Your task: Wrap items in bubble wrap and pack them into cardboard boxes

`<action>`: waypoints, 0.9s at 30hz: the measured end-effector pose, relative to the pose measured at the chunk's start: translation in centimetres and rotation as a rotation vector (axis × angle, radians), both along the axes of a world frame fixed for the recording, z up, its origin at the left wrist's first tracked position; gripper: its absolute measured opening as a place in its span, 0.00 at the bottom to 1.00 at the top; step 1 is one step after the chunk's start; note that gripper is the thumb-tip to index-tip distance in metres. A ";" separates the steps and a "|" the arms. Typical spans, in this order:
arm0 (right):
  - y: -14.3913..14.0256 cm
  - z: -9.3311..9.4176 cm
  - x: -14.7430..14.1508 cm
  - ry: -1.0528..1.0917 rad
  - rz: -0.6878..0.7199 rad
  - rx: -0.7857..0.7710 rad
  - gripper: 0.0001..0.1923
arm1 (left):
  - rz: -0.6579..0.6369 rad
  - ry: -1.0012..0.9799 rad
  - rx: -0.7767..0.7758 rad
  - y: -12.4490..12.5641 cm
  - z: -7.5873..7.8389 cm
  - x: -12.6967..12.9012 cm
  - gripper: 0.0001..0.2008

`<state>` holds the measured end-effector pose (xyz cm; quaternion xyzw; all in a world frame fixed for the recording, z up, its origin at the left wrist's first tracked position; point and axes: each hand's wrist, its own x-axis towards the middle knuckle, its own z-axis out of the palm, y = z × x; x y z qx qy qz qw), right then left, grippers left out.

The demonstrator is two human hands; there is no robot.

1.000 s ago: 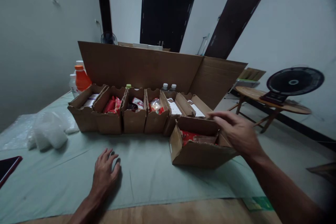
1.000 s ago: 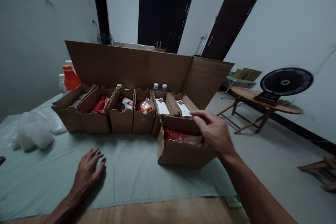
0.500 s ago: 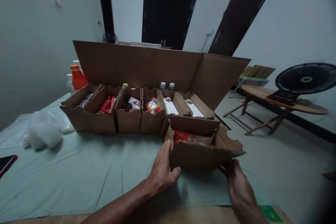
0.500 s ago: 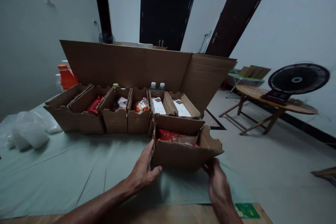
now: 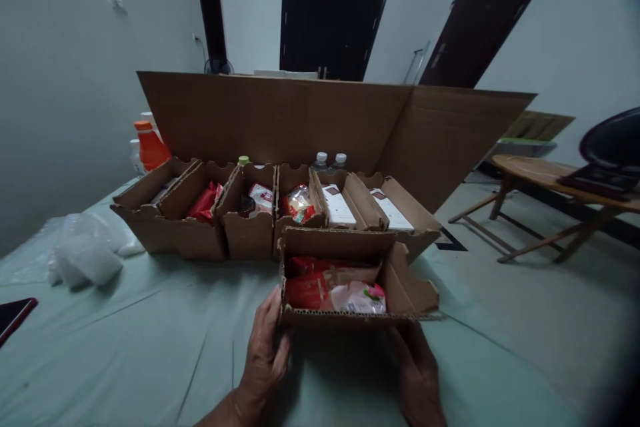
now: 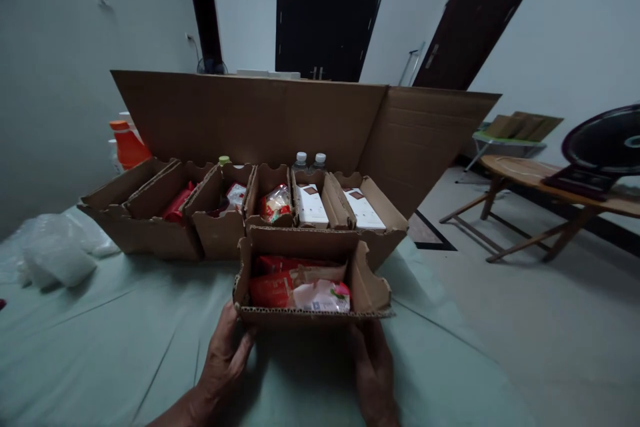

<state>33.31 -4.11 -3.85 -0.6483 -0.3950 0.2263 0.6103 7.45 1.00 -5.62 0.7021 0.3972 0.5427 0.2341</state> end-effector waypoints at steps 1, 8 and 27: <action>-0.3 -0.5 0.2 -0.015 -0.028 -0.009 0.25 | -0.004 -0.003 0.001 -0.1 -0.1 0.1 0.30; -0.4 -0.9 -0.1 -0.129 -0.066 -0.088 0.24 | -0.001 -0.005 -0.077 -0.1 -0.5 0.3 0.31; 1.0 0.0 -0.5 -0.197 -0.092 -0.228 0.32 | -0.095 -0.063 -0.260 0.3 -0.2 0.3 0.40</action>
